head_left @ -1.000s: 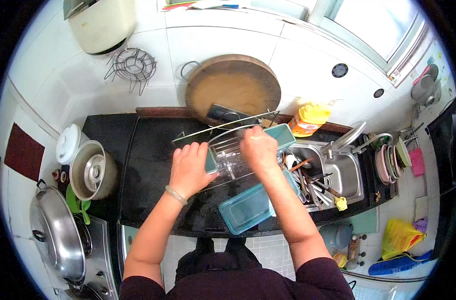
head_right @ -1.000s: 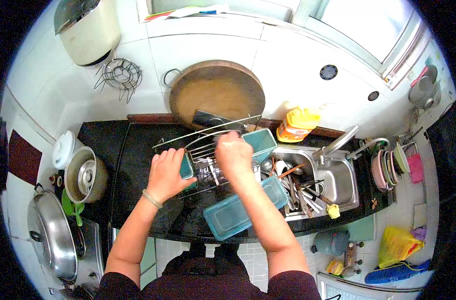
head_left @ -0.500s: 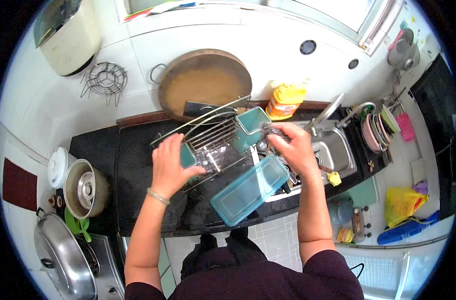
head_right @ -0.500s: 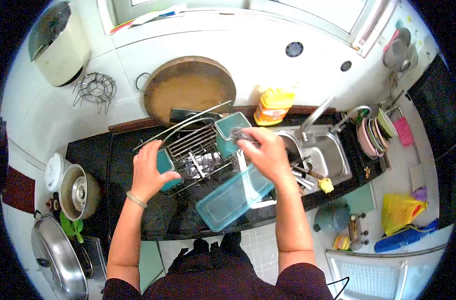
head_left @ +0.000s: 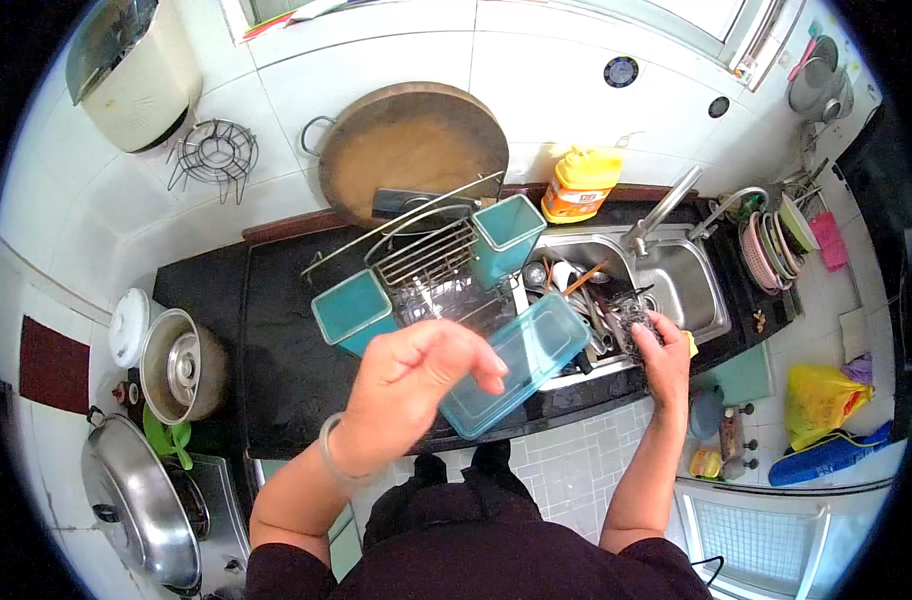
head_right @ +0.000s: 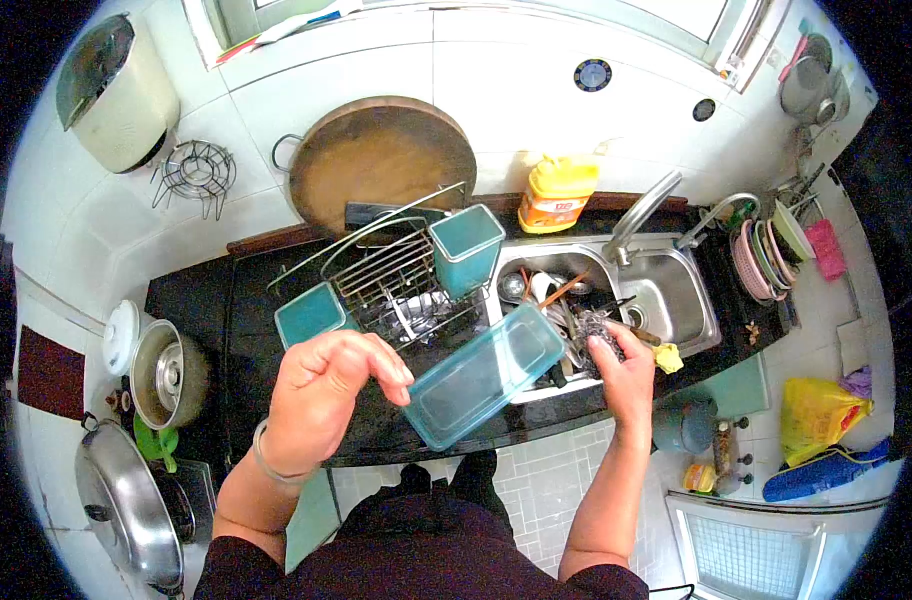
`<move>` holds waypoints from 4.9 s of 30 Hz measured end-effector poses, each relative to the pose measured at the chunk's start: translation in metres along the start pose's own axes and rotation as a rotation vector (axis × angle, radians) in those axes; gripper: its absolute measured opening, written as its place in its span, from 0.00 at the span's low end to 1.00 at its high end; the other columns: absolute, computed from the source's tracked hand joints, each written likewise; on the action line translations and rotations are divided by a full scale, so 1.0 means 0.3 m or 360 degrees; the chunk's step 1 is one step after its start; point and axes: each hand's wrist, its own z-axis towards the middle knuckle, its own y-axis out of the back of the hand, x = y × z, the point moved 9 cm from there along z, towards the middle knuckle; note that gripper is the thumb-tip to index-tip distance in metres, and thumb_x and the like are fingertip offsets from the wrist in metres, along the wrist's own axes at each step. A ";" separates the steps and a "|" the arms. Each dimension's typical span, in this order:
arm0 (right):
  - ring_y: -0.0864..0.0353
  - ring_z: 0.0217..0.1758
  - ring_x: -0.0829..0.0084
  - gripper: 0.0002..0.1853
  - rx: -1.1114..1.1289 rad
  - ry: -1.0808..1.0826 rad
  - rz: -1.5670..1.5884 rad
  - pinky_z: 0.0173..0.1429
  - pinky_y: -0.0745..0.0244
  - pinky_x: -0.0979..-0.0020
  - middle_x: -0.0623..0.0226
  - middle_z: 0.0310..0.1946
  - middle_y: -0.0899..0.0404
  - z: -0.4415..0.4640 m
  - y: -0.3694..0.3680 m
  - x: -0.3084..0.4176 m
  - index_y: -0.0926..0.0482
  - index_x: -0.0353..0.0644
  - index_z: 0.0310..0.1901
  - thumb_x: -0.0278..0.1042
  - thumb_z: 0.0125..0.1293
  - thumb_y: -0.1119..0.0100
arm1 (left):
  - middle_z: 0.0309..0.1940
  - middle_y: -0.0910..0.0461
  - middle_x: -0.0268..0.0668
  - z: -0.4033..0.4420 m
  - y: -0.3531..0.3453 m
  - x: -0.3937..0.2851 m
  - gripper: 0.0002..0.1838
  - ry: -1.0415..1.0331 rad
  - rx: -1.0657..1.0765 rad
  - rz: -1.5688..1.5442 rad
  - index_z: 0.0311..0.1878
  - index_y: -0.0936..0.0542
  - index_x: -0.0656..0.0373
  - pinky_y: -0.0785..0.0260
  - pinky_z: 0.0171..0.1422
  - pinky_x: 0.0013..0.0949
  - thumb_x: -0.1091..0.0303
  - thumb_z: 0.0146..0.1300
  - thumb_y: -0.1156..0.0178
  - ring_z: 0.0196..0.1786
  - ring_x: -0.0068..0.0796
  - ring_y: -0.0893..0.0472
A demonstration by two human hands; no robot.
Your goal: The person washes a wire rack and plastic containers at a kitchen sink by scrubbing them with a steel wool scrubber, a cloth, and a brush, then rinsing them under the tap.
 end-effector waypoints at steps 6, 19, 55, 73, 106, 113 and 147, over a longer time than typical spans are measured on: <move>0.25 0.41 0.81 0.14 -0.0078 0.0032 -0.0092 0.49 0.30 0.78 0.71 0.40 0.20 -0.037 0.070 -0.024 0.21 0.33 0.48 0.28 0.61 0.40 | 0.22 0.24 0.39 -0.091 -0.244 -0.330 0.17 -0.0823 0.0771 -0.0012 0.25 0.28 0.60 0.32 0.41 0.40 0.58 0.64 0.42 0.30 0.35 0.24; 0.28 0.40 0.81 0.14 0.0028 0.0056 0.0092 0.48 0.33 0.78 0.71 0.39 0.22 -0.013 0.149 -0.175 0.23 0.30 0.49 0.29 0.64 0.43 | 0.19 0.26 0.37 -0.106 -0.421 -0.466 0.17 -0.1190 0.0839 -0.0688 0.23 0.27 0.59 0.35 0.32 0.35 0.56 0.59 0.38 0.23 0.33 0.26; 0.23 0.42 0.45 0.16 -0.0078 0.0190 -0.0655 0.47 0.28 0.53 0.44 0.38 0.22 0.221 -0.617 -0.369 0.24 0.36 0.46 0.34 0.58 0.44 | 0.63 0.36 0.52 0.112 0.525 0.176 0.47 -0.0271 -0.0039 0.2679 0.62 0.29 0.57 0.50 0.68 0.50 0.32 0.43 0.37 0.65 0.51 0.36; 0.23 0.38 0.47 0.10 -0.0240 0.0261 -0.0850 0.41 0.28 0.50 0.51 0.37 0.24 0.282 -0.754 -0.453 0.26 0.38 0.41 0.30 0.59 0.45 | 0.61 0.34 0.50 0.112 0.504 0.161 0.38 -0.0271 -0.0090 0.2662 0.47 0.24 0.62 0.51 0.66 0.48 0.37 0.41 0.35 0.63 0.47 0.36; 0.22 0.29 0.73 0.25 -0.0597 -0.0192 0.0349 0.24 0.22 0.73 0.58 0.39 0.24 0.337 0.248 -0.613 0.32 0.36 0.53 0.28 0.55 0.35 | 0.38 0.25 0.41 -0.119 0.305 0.043 0.07 -0.0937 -0.0771 0.1496 0.41 0.28 0.61 0.36 0.44 0.31 0.70 0.64 0.42 0.37 0.28 0.29; 0.26 0.56 0.56 0.32 -0.0290 0.0046 -0.0039 0.58 0.30 0.65 0.47 0.53 0.28 0.960 0.231 -0.885 0.33 0.35 0.59 0.29 0.49 0.38 | 0.17 0.30 0.35 0.283 -0.192 0.640 0.27 0.0397 -0.0329 -0.0086 0.29 0.28 0.62 0.38 0.24 0.26 0.48 0.73 0.61 0.18 0.24 0.31; 0.25 0.28 0.80 0.12 0.0497 -0.0256 0.0660 0.34 0.29 0.76 0.69 0.28 0.21 0.681 -0.188 -0.442 0.21 0.37 0.41 0.37 0.61 0.41 | 0.49 0.27 0.33 0.730 -0.265 1.222 0.21 0.0823 -0.0693 -0.0983 0.59 0.30 0.52 0.32 0.52 0.41 0.49 0.71 0.54 0.45 0.29 0.28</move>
